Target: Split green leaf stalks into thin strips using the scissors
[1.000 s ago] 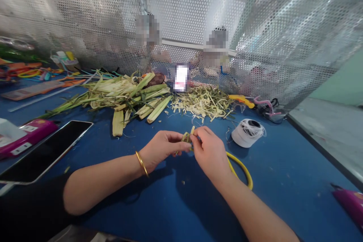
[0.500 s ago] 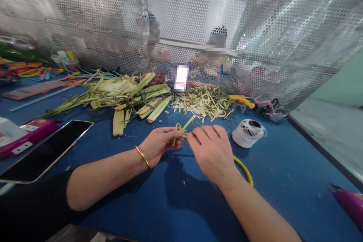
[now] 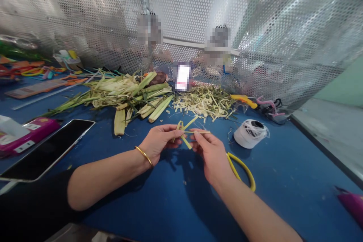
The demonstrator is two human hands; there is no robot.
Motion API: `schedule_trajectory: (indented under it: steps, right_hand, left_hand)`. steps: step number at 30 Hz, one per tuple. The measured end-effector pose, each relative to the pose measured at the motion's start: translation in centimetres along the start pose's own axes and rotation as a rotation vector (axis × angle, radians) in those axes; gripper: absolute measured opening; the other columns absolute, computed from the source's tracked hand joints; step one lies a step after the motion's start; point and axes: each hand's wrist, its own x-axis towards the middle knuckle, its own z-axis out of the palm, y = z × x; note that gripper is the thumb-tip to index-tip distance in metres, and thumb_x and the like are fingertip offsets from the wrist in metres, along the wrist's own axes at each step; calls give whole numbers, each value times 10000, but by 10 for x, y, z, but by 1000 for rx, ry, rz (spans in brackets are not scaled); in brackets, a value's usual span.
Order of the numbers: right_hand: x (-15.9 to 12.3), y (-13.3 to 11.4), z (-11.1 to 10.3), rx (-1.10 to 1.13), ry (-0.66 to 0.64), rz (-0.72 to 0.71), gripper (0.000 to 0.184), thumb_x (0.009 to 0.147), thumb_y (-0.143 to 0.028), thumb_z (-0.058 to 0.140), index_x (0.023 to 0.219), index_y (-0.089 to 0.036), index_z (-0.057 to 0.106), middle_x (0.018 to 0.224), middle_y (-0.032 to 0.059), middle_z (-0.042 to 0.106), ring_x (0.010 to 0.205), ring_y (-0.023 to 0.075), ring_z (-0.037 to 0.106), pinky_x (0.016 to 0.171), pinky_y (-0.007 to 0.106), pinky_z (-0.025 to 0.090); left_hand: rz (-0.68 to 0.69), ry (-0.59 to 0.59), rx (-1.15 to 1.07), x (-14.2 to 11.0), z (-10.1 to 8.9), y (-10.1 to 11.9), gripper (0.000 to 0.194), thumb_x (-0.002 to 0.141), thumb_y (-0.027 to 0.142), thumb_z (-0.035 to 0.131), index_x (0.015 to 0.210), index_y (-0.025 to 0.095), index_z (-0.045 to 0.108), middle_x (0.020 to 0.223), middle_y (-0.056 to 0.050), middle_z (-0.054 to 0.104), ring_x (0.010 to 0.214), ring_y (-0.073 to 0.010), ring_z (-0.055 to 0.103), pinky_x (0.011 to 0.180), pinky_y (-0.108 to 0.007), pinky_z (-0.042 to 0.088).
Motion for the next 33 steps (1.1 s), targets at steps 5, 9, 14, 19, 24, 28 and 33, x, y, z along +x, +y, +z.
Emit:
schedule_trajectory:
  steps: [5,9,14,19,24,28,33]
  right_hand:
    - [-5,-6,-2,-255,25,-536,122,762,-339,669,740,-223,701,835,19,677,691,147,599,697,303,475]
    - [-9,-14,-3,-492,-122,-634,110,815,-295,605,837,-221,683,782,16,685,695,162,612,702,309,483]
    - [-11,-18,-4,-657,-51,-556,135,783,-331,615,751,-200,613,683,5,649,629,154,576,613,276,448]
    - [-8,-17,-7,-755,-81,-461,187,794,-350,572,698,-204,637,627,6,631,604,163,563,582,280,420]
    - [-5,-16,-7,-712,-80,-324,199,746,-379,593,675,-200,642,579,8,630,552,170,583,539,285,435]
    - [-7,-16,-5,-689,-79,-281,205,733,-394,603,667,-201,614,559,1,616,538,174,603,535,294,457]
    - [-6,-15,-3,-503,-70,-281,240,692,-362,655,834,-210,535,638,-19,640,537,165,633,578,313,516]
  left_hand:
    - [-46,-14,50,-1,1,-1,72,682,154,735,743,125,712,662,-35,689,490,-80,592,486,-189,464]
    - [-15,-73,187,-4,2,-2,48,700,132,708,741,134,731,623,-20,677,486,-71,588,486,-171,446]
    - [87,-63,286,-4,2,-6,100,709,148,679,787,144,742,626,-11,672,483,-66,571,500,-172,453]
    - [237,-80,438,1,-2,-11,108,699,190,659,758,158,744,652,-15,684,530,-97,589,544,-203,478]
    - [287,-81,558,1,-3,-13,168,703,241,649,811,172,758,713,-36,722,601,-137,638,575,-220,486]
    - [319,-78,650,0,-4,-13,208,705,249,638,855,184,766,678,-33,720,602,-147,632,570,-222,474]
    - [310,-104,654,1,-5,-15,190,704,252,643,824,174,767,665,-40,716,610,-154,634,575,-220,467]
